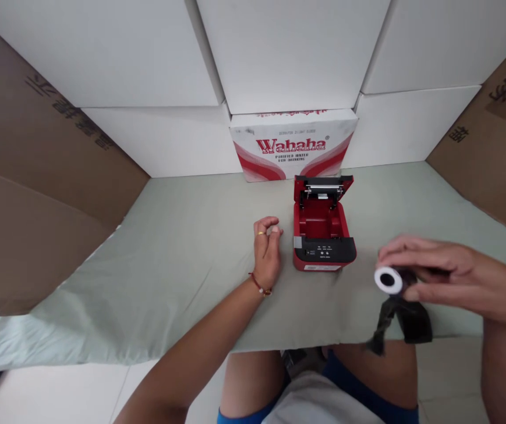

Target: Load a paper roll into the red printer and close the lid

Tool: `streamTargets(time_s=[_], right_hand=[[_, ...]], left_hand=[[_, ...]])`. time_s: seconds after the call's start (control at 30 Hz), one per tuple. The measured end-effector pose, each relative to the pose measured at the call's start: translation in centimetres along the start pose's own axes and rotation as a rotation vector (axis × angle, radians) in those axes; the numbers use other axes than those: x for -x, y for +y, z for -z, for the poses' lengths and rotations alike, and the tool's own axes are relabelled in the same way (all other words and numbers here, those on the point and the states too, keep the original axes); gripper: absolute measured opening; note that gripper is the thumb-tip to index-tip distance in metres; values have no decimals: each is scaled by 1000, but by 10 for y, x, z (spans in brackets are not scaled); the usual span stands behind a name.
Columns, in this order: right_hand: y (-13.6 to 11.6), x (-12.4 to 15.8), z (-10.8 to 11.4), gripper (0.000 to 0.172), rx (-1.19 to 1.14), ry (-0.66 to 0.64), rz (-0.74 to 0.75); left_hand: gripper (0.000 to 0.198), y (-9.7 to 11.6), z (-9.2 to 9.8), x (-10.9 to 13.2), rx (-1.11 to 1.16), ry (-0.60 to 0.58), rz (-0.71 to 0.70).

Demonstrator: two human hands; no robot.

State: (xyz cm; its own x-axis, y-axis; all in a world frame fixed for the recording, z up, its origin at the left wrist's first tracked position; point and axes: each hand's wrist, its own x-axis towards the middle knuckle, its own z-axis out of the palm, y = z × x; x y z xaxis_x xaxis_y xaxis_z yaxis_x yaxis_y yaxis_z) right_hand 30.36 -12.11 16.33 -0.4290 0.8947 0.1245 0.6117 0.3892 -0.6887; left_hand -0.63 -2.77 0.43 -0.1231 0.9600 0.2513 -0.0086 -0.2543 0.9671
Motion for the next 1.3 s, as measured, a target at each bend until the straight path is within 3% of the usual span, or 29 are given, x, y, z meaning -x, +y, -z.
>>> streamTargets(time_s=[0.07,0.17,0.27,0.37,0.53,0.8,0.9,0.97,1.03,1.07,1.13,1.2,1.23,1.3], right_hand=[[-10,-26,2,42,17,-67,-35],[-21,-74,-23,38,331,6,-133],[-31,-112,-55,35,682,-34,-282],[-39,-133,-71,33,809,-172,-366],[-37,-150,-76,34,821,-246,-423],[-26,-167,-85,40,771,-267,-409],[-21,-161,-81,35,723,-260,-342],[-17,-147,-72,32,562,-245,-224],[-10,-127,-57,28,268,-145,-142],[-5,-117,-50,29,123,-22,-140],[9,-102,-38,36,-48,334,-204],[28,-98,-33,40,-73,667,-251],[37,-99,-34,42,-75,761,-248],[53,-107,-39,52,-94,795,-211]], left_hand=[[40,4,3,4,-124,36,-160],[34,13,7,11,-257,24,-430],[43,23,9,18,-358,-80,-701],[47,29,8,22,-414,-210,-867],[37,33,3,23,-478,-349,-906],[35,38,0,27,-560,-348,-970],[36,40,0,28,-576,-356,-992],[41,41,0,30,-590,-370,-1000],[47,43,0,32,-615,-378,-1007],[49,43,0,34,-626,-372,-1012],[51,44,-2,37,-644,-343,-1025],[52,44,-4,41,-656,-311,-1038],[52,44,-5,42,-662,-307,-1041],[54,44,-7,45,-672,-339,-1039]])
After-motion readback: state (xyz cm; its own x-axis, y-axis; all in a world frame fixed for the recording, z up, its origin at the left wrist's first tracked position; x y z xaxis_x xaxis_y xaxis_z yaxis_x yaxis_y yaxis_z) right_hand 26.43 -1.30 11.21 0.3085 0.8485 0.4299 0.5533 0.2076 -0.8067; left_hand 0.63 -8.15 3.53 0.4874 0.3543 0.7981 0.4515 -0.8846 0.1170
